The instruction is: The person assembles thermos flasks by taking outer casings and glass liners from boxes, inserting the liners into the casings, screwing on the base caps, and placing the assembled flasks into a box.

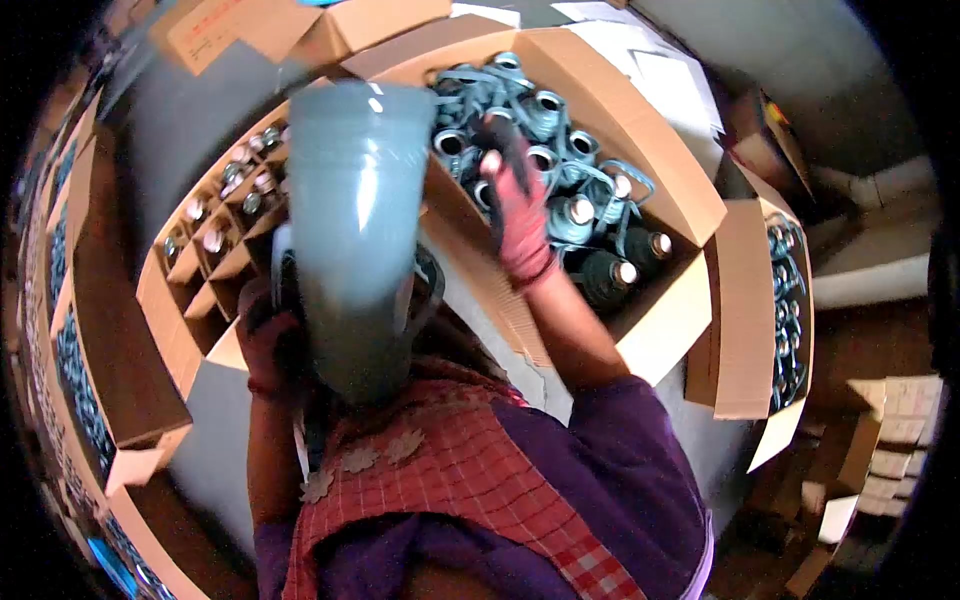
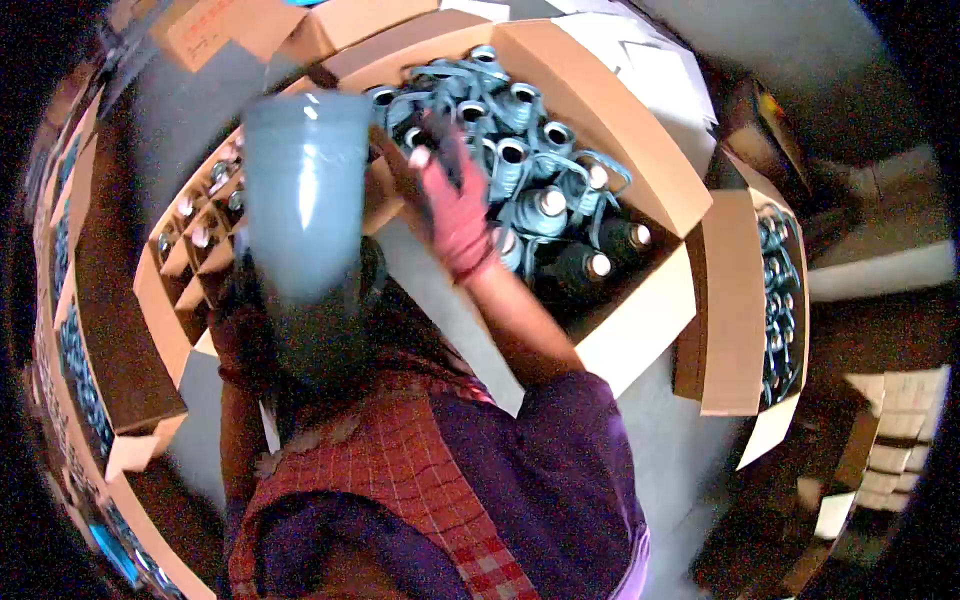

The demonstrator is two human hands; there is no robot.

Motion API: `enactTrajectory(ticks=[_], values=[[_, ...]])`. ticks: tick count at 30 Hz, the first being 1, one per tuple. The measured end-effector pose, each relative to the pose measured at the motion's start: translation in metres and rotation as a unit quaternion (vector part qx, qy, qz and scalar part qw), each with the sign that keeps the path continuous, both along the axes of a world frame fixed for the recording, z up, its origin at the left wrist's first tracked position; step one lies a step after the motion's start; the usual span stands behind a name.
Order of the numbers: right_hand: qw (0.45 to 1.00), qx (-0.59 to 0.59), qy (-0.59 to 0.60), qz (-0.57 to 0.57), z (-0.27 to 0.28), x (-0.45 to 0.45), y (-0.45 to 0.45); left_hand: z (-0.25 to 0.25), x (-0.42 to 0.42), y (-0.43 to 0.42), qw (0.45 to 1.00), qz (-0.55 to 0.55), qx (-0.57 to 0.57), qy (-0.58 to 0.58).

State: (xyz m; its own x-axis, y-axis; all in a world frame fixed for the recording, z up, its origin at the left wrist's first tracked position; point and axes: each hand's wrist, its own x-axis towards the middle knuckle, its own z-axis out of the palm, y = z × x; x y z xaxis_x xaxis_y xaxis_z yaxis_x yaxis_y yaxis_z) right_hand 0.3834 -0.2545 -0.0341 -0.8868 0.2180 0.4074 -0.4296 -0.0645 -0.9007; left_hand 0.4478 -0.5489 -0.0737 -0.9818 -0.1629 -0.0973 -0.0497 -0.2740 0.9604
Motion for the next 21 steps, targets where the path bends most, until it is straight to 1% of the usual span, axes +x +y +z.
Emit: enactTrajectory(ticks=[1, 3, 5, 7, 8, 9, 11, 12, 13, 14, 15, 16, 17, 18, 19, 20, 21], values=[[0.994, 0.101, 0.024, -0.028, -0.027, 0.006, 0.001, 0.005, -0.011, 0.011, 0.998, 0.008, 0.044, 0.037], [0.979, 0.196, -0.001, 0.061, -0.065, 0.033, 0.0, 0.008, -0.032, 0.015, 0.994, -0.072, 0.074, 0.046], [0.999, 0.035, -0.006, -0.018, -0.014, 0.08, -0.013, 0.015, -0.053, 0.02, 0.983, -0.151, 0.098, 0.037], [0.99, -0.08, -0.062, 0.098, -0.005, 0.11, 0.033, 0.002, -0.075, 0.023, 0.977, -0.123, 0.175, 0.002], [0.997, -0.027, -0.015, 0.065, -0.005, 0.125, 0.046, -0.007, -0.084, 0.025, 0.971, -0.106, 0.213, -0.015], [0.99, 0.107, 0.018, 0.085, 0.005, 0.135, 0.069, -0.012, -0.091, 0.029, 0.966, -0.099, 0.238, -0.025], [0.969, 0.113, -0.068, 0.21, -0.001, 0.148, 0.093, -0.016, -0.099, 0.046, 0.961, -0.11, 0.252, -0.032], [0.969, -0.012, -0.16, 0.189, -0.008, 0.148, 0.099, -0.018, -0.097, 0.052, 0.963, -0.118, 0.239, -0.031], [0.946, -0.137, -0.245, 0.163, -0.018, 0.142, 0.109, -0.018, -0.095, 0.058, 0.964, -0.132, 0.23, -0.03], [0.959, -0.009, -0.272, 0.077, -0.059, 0.123, 0.126, -0.015, -0.085, 0.058, 0.967, -0.142, 0.211, -0.022], [0.922, 0.152, -0.354, 0.026, -0.109, 0.109, 0.147, -0.013, -0.078, 0.058, 0.97, -0.151, 0.191, -0.018], [0.869, 0.293, -0.397, 0.023, -0.143, 0.102, 0.161, -0.011, -0.072, 0.058, 0.971, -0.16, 0.175, -0.011], [0.813, 0.449, -0.359, 0.089, -0.175, 0.1, 0.17, -0.007, -0.07, 0.058, 0.972, -0.168, 0.162, -0.006], [0.755, 0.561, -0.308, 0.144, -0.206, 0.1, 0.172, -0.003, -0.069, 0.059, 0.974, -0.176, 0.144, -0.001], [0.714, 0.623, -0.269, 0.174, -0.228, 0.103, 0.169, 0.002, -0.071, 0.064, 0.974, -0.188, 0.128, 0.004], [0.7, 0.623, -0.302, 0.174, -0.219, 0.104, 0.155, 0.006, -0.075, 0.071, 0.973, -0.201, 0.109, 0.007], [0.702, 0.604, -0.351, 0.137, -0.205, 0.108, 0.154, 0.01, -0.079, 0.08, 0.971, -0.221, 0.093, 0.008]])
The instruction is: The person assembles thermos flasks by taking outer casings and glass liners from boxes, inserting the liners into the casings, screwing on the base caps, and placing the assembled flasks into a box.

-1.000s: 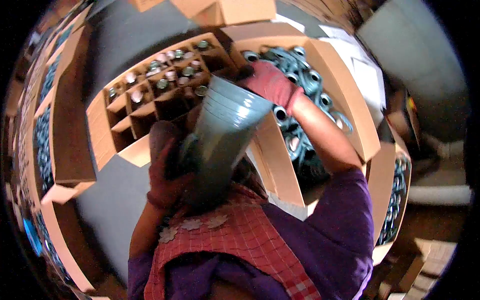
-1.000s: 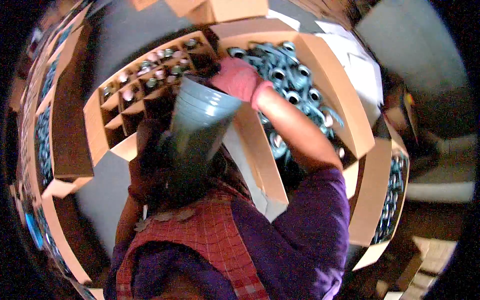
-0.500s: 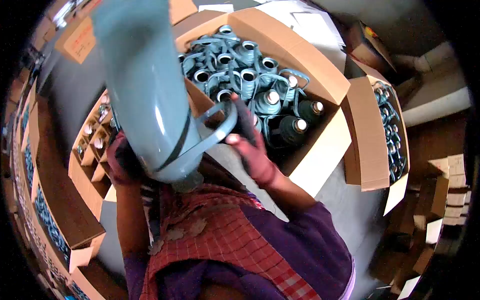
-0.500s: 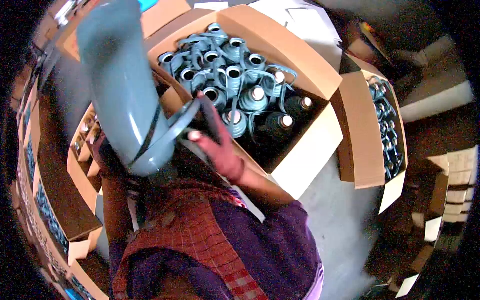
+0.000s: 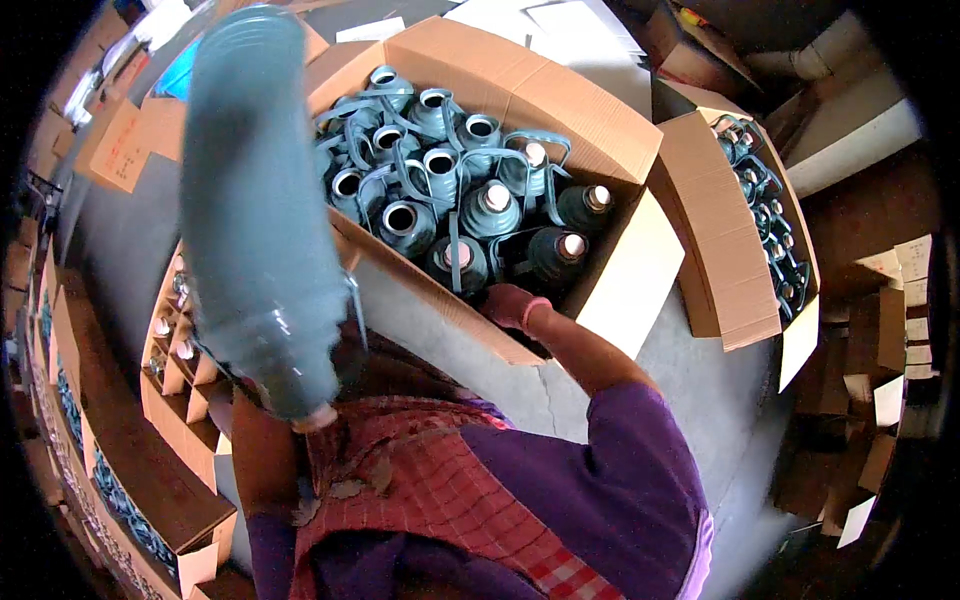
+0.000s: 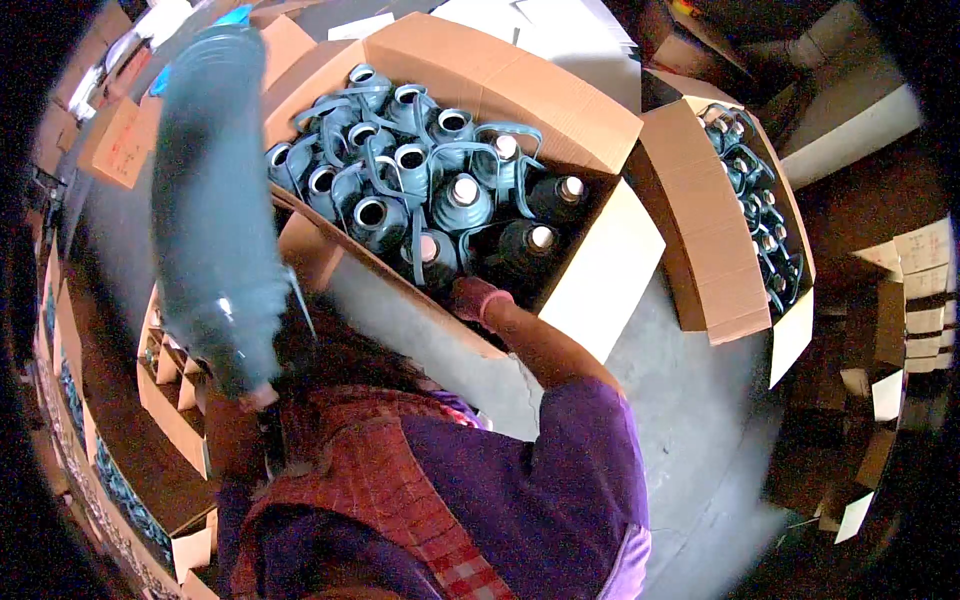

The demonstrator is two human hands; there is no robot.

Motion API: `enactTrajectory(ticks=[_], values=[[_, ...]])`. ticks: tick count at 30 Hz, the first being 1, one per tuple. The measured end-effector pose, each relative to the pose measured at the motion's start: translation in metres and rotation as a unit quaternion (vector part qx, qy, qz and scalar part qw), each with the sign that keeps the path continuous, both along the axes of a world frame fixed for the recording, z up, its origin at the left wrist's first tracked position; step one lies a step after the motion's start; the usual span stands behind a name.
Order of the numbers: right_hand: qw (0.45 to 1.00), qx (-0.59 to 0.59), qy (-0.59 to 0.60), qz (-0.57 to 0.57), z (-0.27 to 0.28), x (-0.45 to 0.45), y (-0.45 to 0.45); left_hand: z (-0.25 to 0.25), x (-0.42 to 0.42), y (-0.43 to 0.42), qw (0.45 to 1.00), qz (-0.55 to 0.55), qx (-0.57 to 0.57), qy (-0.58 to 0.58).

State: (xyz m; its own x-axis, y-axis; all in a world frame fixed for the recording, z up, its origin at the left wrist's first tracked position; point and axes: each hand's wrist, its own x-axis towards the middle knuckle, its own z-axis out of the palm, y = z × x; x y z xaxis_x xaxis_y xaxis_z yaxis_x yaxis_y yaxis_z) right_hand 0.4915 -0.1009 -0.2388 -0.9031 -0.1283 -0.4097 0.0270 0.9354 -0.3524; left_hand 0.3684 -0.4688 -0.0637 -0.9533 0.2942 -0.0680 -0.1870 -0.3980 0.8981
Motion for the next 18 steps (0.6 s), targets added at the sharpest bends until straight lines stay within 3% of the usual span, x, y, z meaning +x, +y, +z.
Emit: enactTrajectory(ticks=[2, 4, 6, 8, 10, 12, 14, 16, 17, 18], values=[[0.991, 0.006, -0.018, -0.129, 0.074, 0.005, -0.017, 0.007, 0.001, 0.019, 0.998, -0.045, -0.043, 0.022], [0.94, -0.027, -0.001, -0.341, 0.114, 0.021, -0.006, 0.018, 0.008, 0.044, 0.985, -0.125, -0.106, 0.061], [0.88, 0.026, 0.272, -0.388, 0.108, 0.037, 0.032, 0.035, 0.018, 0.069, 0.948, -0.229, -0.183, 0.119], [0.764, -0.246, 0.341, -0.489, 0.1, 0.039, 0.089, 0.054, 0.034, 0.095, 0.897, -0.33, -0.244, 0.167], [0.704, -0.144, 0.52, -0.462, 0.096, 0.027, 0.118, 0.061, 0.037, 0.124, 0.861, -0.411, -0.277, 0.108], [0.648, -0.424, 0.436, -0.459, 0.146, 0.015, 0.089, 0.057, 0.029, 0.151, 0.824, -0.478, -0.302, -0.031], [0.849, -0.232, 0.378, -0.287, 0.153, 0.001, 0.075, 0.049, 0.013, 0.167, 0.794, -0.516, -0.298, -0.124], [0.95, -0.142, 0.142, -0.239, 0.155, -0.018, 0.041, 0.016, -0.001, 0.16, 0.804, -0.551, -0.221, -0.033], [0.967, -0.093, 0.079, -0.225, 0.149, -0.024, 0.034, 0.025, -0.001, 0.16, 0.819, -0.534, -0.194, 0.073], [0.977, -0.041, 0.018, -0.209, 0.139, -0.03, 0.033, 0.015, -0.004, 0.153, 0.806, -0.479, -0.189, 0.292]])
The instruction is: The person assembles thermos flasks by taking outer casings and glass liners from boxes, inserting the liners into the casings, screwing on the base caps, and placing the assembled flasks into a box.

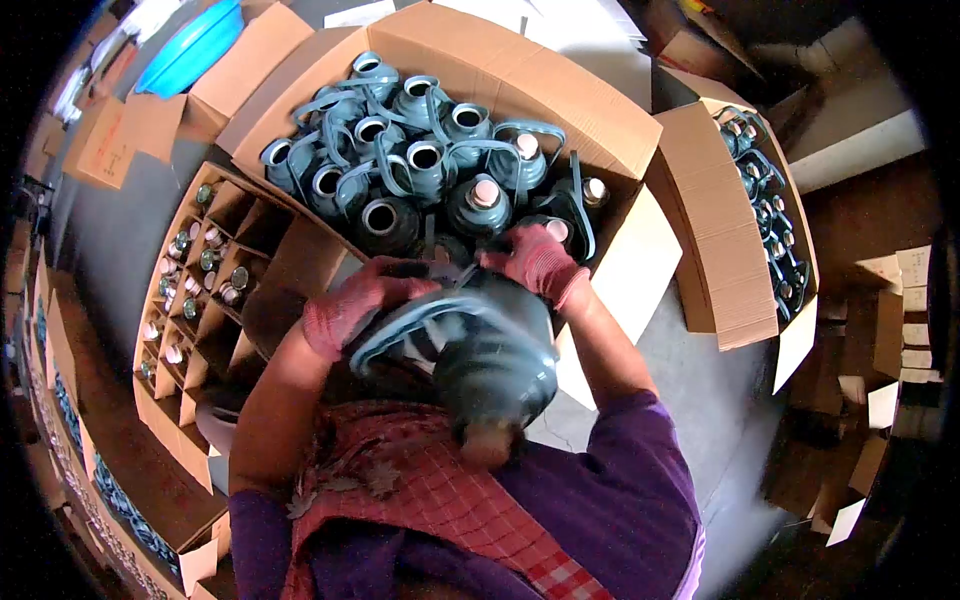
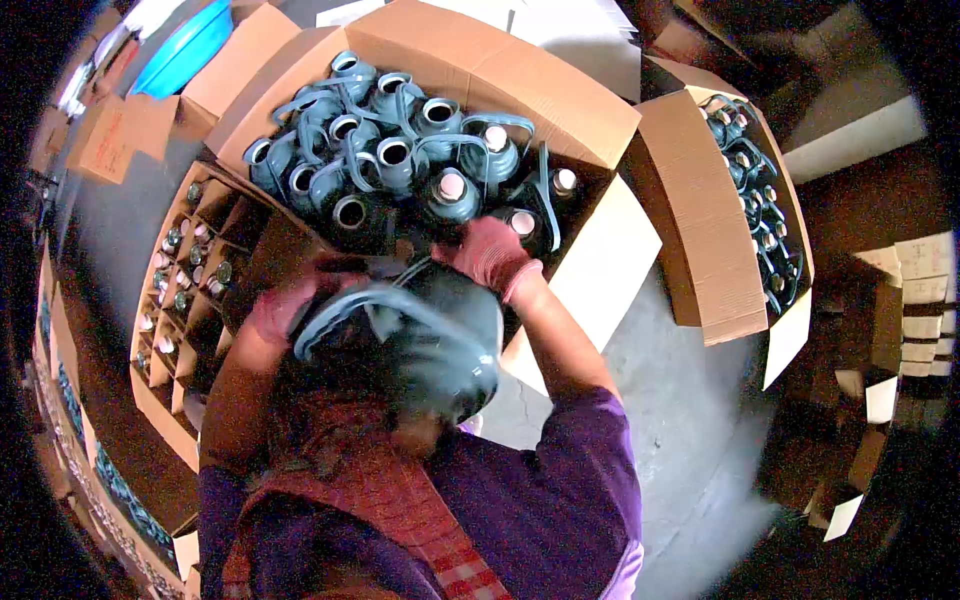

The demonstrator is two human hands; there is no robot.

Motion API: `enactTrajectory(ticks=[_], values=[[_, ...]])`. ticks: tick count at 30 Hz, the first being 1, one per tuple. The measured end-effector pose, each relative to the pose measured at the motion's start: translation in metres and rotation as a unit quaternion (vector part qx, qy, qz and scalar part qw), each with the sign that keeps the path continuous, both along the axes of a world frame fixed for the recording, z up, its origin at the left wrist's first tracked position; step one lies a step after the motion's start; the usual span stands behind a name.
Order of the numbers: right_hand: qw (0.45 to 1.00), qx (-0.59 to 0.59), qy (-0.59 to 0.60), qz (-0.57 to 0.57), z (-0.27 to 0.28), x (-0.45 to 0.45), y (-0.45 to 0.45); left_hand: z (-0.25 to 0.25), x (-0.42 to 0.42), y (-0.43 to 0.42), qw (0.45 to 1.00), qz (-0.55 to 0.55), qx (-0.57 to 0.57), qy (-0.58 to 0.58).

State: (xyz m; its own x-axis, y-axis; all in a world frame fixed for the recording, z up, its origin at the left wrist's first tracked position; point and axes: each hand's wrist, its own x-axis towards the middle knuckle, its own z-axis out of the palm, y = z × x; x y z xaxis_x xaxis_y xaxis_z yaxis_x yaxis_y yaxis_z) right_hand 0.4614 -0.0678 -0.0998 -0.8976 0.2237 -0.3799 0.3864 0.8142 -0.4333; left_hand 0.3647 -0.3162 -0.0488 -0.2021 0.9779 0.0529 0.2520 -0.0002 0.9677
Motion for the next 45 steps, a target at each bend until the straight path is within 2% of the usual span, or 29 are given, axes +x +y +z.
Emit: enactTrajectory(ticks=[1, 2, 3, 4, 5, 6, 7, 9, 12, 14, 15, 16, 18, 19, 20, 21, 22, 23, 25, 28, 30, 32, 34, 36, 38, 40, 41, 43, 45], values=[[0.997, 0.044, -0.012, 0.067, -0.028, -0.001, 0.01, -0.01, -0.003, -0.007, 0.972, 0.049, 0.116, 0.199], [0.928, 0.146, 0.146, 0.311, -0.017, 0.017, 0.023, -0.01, -0.003, -0.003, 0.972, 0.073, 0.167, 0.145], [0.93, 0.088, 0.177, 0.31, -0.025, 0.03, 0.029, -0.011, 0.0, 0.007, 0.967, 0.097, 0.217, 0.088], [0.971, -0.067, 0.127, 0.192, -0.035, 0.035, 0.035, 0.007, 0.004, 0.019, 0.979, 0.09, 0.157, -0.096], [0.963, -0.254, 0.084, 0.04, -0.055, 0.036, 0.041, 0.025, 0.008, 0.032, 0.946, 0.113, 0.106, -0.284], [0.914, -0.393, 0.066, -0.078, -0.073, 0.041, 0.049, 0.022, 0.006, 0.031, 0.922, 0.077, 0.102, -0.366], [0.873, -0.466, 0.069, -0.127, -0.089, 0.04, 0.057, 0.022, 0.001, 0.031, 0.892, 0.04, 0.101, -0.439], [0.81, -0.554, 0.081, -0.177, -0.108, 0.037, 0.069, 0.021, -0.008, 0.032, 0.882, 0.05, 0.081, -0.461], [0.758, -0.607, 0.096, -0.219, -0.118, 0.033, 0.088, 0.01, -0.006, 0.028, 0.929, 0.161, -0.003, -0.334], [0.809, -0.498, 0.132, -0.285, -0.101, 0.027, 0.095, 0.006, -0.012, 0.015, 0.945, 0.198, -0.057, -0.253], [0.844, -0.429, 0.193, -0.256, -0.055, 0.018, 0.078, 0.005, -0.016, 0.008, 0.937, 0.189, -0.051, -0.289], [0.843, -0.422, 0.188, -0.277, -0.077, 0.011, 0.104, 0.003, -0.018, 0.002, 0.929, 0.19, -0.065, -0.312], [0.899, -0.277, 0.245, -0.235, -0.035, -0.022, 0.092, -0.012, -0.021, -0.011, 0.909, 0.193, -0.092, -0.357], [0.899, -0.252, 0.242, -0.264, 0.001, -0.044, 0.066, -0.034, -0.026, -0.019, 0.906, 0.24, -0.14, -0.32], [0.885, -0.282, 0.287, -0.236, -0.011, -0.069, 0.064, -0.044, -0.028, -0.026, 0.899, 0.234, -0.124, -0.35], [0.91, -0.224, 0.288, -0.198, -0.006, -0.099, 0.052, -0.051, -0.028, -0.032, 0.891, 0.229, -0.106, -0.379], [0.93, -0.144, 0.293, -0.17, -0.033, -0.134, 0.059, -0.053, -0.028, -0.038, 0.882, 0.224, -0.087, -0.406], [0.952, -0.051, 0.249, -0.169, -0.004, -0.155, 0.034, -0.035, -0.022, -0.043, 0.87, 0.259, -0.069, -0.414], [0.976, 0.054, 0.161, -0.139, -0.03, -0.207, 0.025, -0.038, -0.025, -0.059, 0.865, 0.274, -0.039, -0.418], [0.992, 0.057, 0.061, -0.097, -0.1, -0.247, 0.036, -0.044, -0.026, -0.097, 0.841, 0.323, 0.036, -0.433], [0.97, 0.089, 0.131, -0.185, -0.08, -0.235, 0.028, -0.043, -0.028, -0.12, 0.821, 0.359, 0.08, -0.436], [0.957, 0.103, 0.185, -0.2, -0.089, -0.232, 0.059, -0.042, -0.036, -0.136, 0.807, 0.391, 0.115, -0.426], [0.909, 0.004, 0.34, -0.239, -0.037, -0.214, 0.068, -0.057, -0.05, -0.139, 0.79, 0.386, 0.129, -0.458], [0.832, -0.287, 0.44, -0.177, 0.038, -0.193, 0.052, -0.063, -0.062, -0.132, 0.797, 0.361, 0.114, -0.471], [0.78, -0.382, 0.481, -0.118, 0.132, -0.146, -0.017, -0.054, -0.077, -0.112, 0.825, 0.324, 0.082, -0.456], [0.827, -0.377, 0.414, 0.044, 0.173, -0.108, -0.047, -0.057, -0.089, -0.088, 0.81, 0.305, 0.041, -0.499], [0.85, -0.342, 0.397, 0.055, 0.18, -0.09, -0.066, -0.062, -0.096, -0.078, 0.803, 0.301, 0.04, -0.513], [0.867, -0.276, 0.372, 0.181, 0.176, -0.066, -0.103, -0.069, -0.102, -0.07, 0.796, 0.313, 0.079, -0.512], [0.813, -0.275, 0.341, 0.384, 0.164, -0.062, -0.133, -0.075, -0.099, -0.085, 0.785, 0.342, 0.128, -0.501]])
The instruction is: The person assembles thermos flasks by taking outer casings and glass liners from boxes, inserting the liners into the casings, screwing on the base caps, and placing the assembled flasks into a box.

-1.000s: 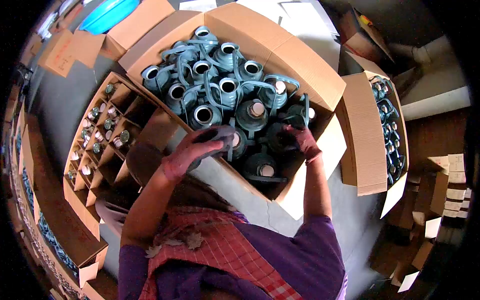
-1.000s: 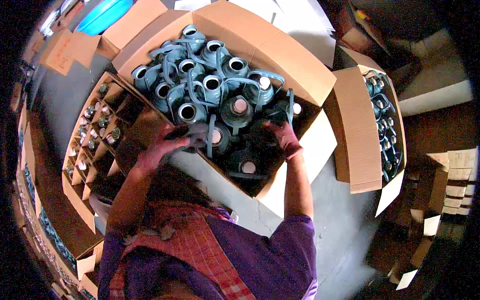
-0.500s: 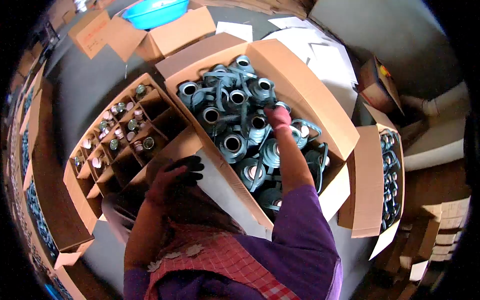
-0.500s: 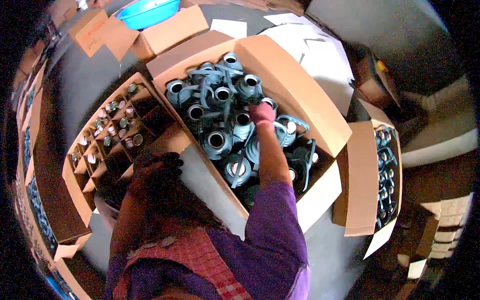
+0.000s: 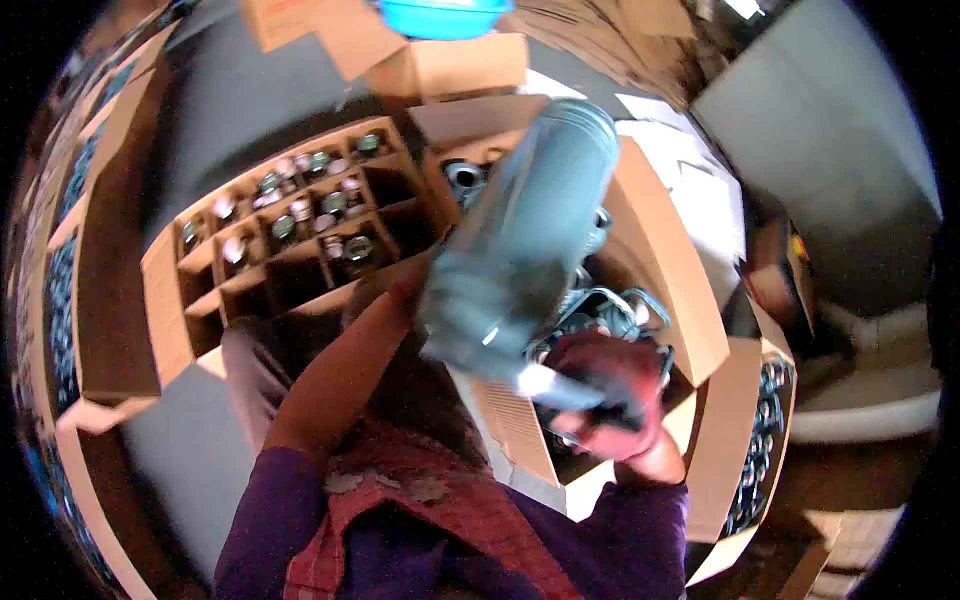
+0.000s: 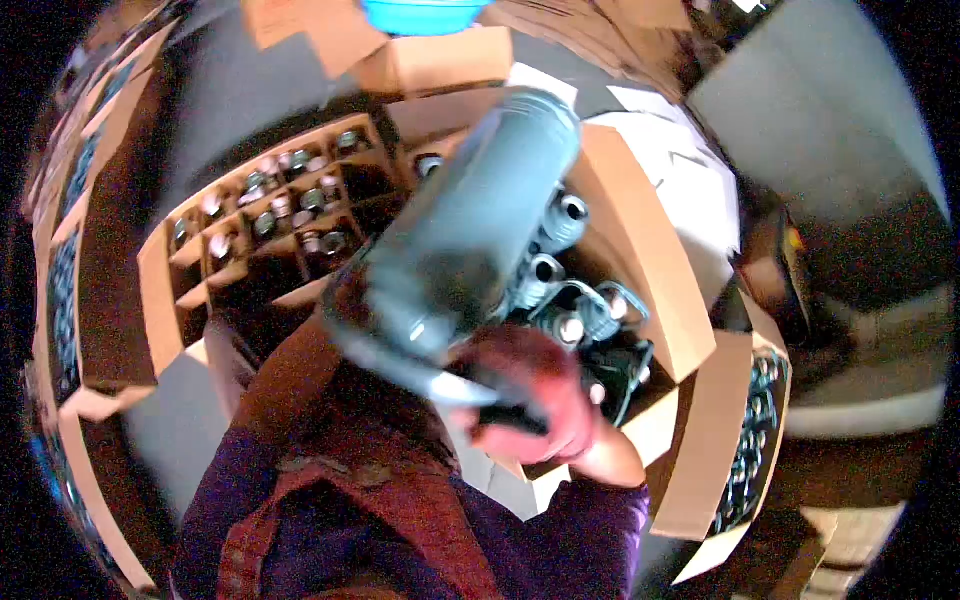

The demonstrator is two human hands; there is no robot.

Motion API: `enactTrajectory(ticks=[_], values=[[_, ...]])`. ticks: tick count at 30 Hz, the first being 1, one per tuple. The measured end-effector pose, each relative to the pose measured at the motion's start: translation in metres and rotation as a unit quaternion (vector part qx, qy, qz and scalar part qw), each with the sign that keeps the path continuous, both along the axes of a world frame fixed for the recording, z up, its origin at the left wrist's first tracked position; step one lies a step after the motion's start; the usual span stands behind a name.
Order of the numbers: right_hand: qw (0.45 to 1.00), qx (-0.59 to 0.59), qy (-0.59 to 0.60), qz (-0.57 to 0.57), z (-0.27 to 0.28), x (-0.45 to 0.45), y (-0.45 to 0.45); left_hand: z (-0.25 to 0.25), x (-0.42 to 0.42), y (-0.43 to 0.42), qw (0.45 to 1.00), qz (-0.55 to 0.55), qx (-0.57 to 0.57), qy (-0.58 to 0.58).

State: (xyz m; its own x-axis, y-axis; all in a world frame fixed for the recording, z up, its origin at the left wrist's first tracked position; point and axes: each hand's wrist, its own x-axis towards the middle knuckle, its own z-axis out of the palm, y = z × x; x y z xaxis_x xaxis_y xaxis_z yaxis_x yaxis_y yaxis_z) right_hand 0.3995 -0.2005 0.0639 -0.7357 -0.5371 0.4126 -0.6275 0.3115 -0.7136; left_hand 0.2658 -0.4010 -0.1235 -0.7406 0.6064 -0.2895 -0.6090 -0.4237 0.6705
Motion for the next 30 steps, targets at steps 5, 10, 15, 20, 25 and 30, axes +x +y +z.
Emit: enactTrajectory(ticks=[5, 10, 15, 20, 25, 30], values=[[0.983, 0.026, -0.012, 0.179, -0.056, -0.011, -0.062, -0.015, 0.034, -0.097, 0.985, 0.162, 0.019, 0.053], [0.987, -0.106, 0.093, -0.071, -0.023, -0.093, -0.131, -0.075, 0.078, -0.184, 0.959, 0.278, -0.025, 0.056], [0.987, 0.135, 0.004, -0.088, -0.054, -0.127, -0.218, -0.132, 0.128, -0.195, 0.942, 0.303, -0.091, 0.115], [0.996, 0.062, 0.059, 0.034, -0.071, -0.115, -0.278, 0.043, 0.098, -0.267, 0.926, 0.319, 0.003, 0.204], [0.997, -0.01, 0.049, 0.066, -0.084, -0.11, -0.33, 0.064, 0.077, -0.297, 0.91, 0.354, 0.119, 0.178], [0.987, -0.045, -0.113, 0.1, -0.149, -0.165, -0.321, 0.11, 0.122, -0.333, 0.806, 0.342, 0.143, 0.462]])
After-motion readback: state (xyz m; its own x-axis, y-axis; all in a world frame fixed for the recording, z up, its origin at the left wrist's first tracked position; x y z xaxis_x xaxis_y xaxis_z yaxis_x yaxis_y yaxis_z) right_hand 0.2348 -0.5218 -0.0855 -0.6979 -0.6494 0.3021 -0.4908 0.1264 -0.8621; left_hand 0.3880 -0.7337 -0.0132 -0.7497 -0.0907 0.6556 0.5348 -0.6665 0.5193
